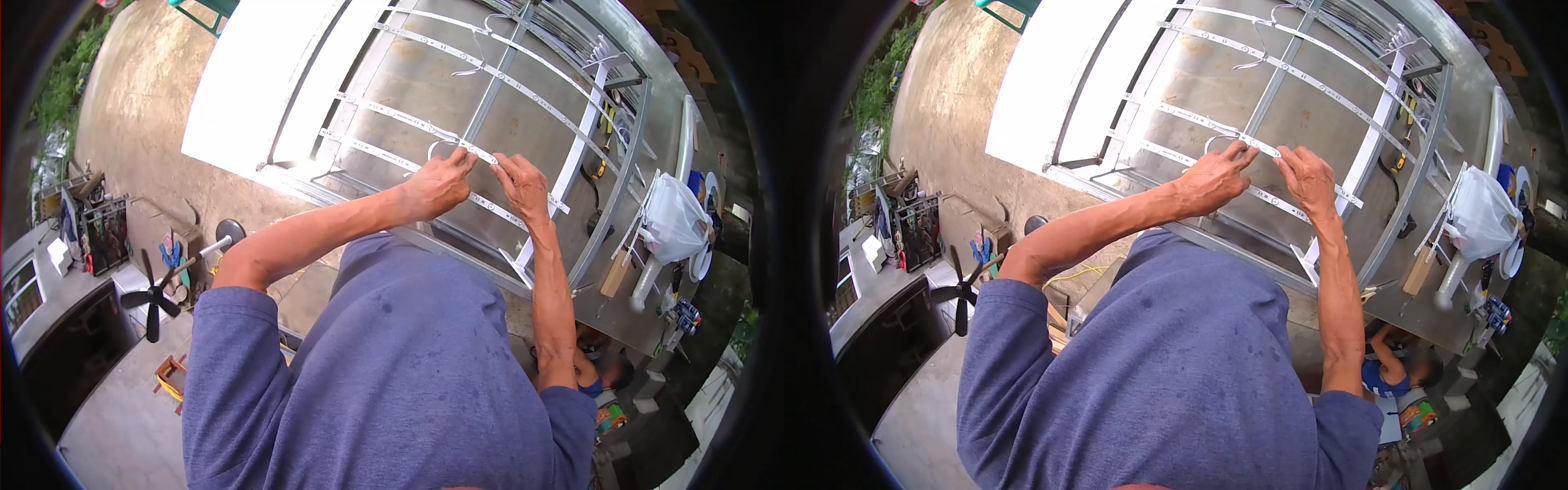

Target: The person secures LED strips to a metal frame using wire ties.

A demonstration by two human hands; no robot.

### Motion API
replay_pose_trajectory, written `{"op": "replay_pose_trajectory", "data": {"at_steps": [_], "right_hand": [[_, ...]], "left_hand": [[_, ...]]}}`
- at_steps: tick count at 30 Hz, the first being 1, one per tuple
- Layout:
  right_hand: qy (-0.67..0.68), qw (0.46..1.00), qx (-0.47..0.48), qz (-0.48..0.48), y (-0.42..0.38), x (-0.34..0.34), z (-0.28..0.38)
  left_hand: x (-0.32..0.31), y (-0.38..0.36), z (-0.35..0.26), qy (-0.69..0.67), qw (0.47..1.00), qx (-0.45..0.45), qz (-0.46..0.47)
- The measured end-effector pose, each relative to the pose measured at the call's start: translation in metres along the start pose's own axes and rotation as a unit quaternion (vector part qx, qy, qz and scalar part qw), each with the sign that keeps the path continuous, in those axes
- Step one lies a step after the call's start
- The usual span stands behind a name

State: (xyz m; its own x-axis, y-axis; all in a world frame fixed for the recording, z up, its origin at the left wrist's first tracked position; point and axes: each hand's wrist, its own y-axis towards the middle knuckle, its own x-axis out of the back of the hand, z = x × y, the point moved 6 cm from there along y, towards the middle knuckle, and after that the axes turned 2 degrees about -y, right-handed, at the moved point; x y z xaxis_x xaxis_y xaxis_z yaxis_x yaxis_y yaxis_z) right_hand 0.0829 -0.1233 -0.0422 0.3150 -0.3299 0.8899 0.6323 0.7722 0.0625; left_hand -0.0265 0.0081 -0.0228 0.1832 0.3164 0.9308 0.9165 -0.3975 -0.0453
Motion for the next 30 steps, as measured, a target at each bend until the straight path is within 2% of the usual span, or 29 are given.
{"op": "replay_pose_trajectory", "data": {"at_steps": [15, 21, 25, 28, 30], "right_hand": [[0.001, 1.0, 0.007, -0.008, 0.0, 0.001, 0.0], [-0.01, 1.0, -0.017, 0.023, -0.002, -0.003, -0.005], [-0.042, 0.997, 0.043, -0.04, -0.001, 0.009, 0.001], [-0.028, 0.994, 0.046, -0.092, -0.001, 0.031, 0.012], [0.014, 0.996, 0.067, -0.055, -0.007, 0.036, 0.028]], "left_hand": [[-0.002, 0.0, 0.003, -0.01, 1.0, 0.017, -0.006], [0.0, 0.001, 0.005, -0.023, 0.999, 0.028, 0.006], [-0.002, 0.001, 0.007, -0.035, 0.999, 0.029, -0.008], [-0.004, 0.002, 0.008, -0.027, 0.999, 0.029, -0.01], [-0.005, 0.002, 0.009, -0.015, 0.999, 0.029, -0.01]]}}
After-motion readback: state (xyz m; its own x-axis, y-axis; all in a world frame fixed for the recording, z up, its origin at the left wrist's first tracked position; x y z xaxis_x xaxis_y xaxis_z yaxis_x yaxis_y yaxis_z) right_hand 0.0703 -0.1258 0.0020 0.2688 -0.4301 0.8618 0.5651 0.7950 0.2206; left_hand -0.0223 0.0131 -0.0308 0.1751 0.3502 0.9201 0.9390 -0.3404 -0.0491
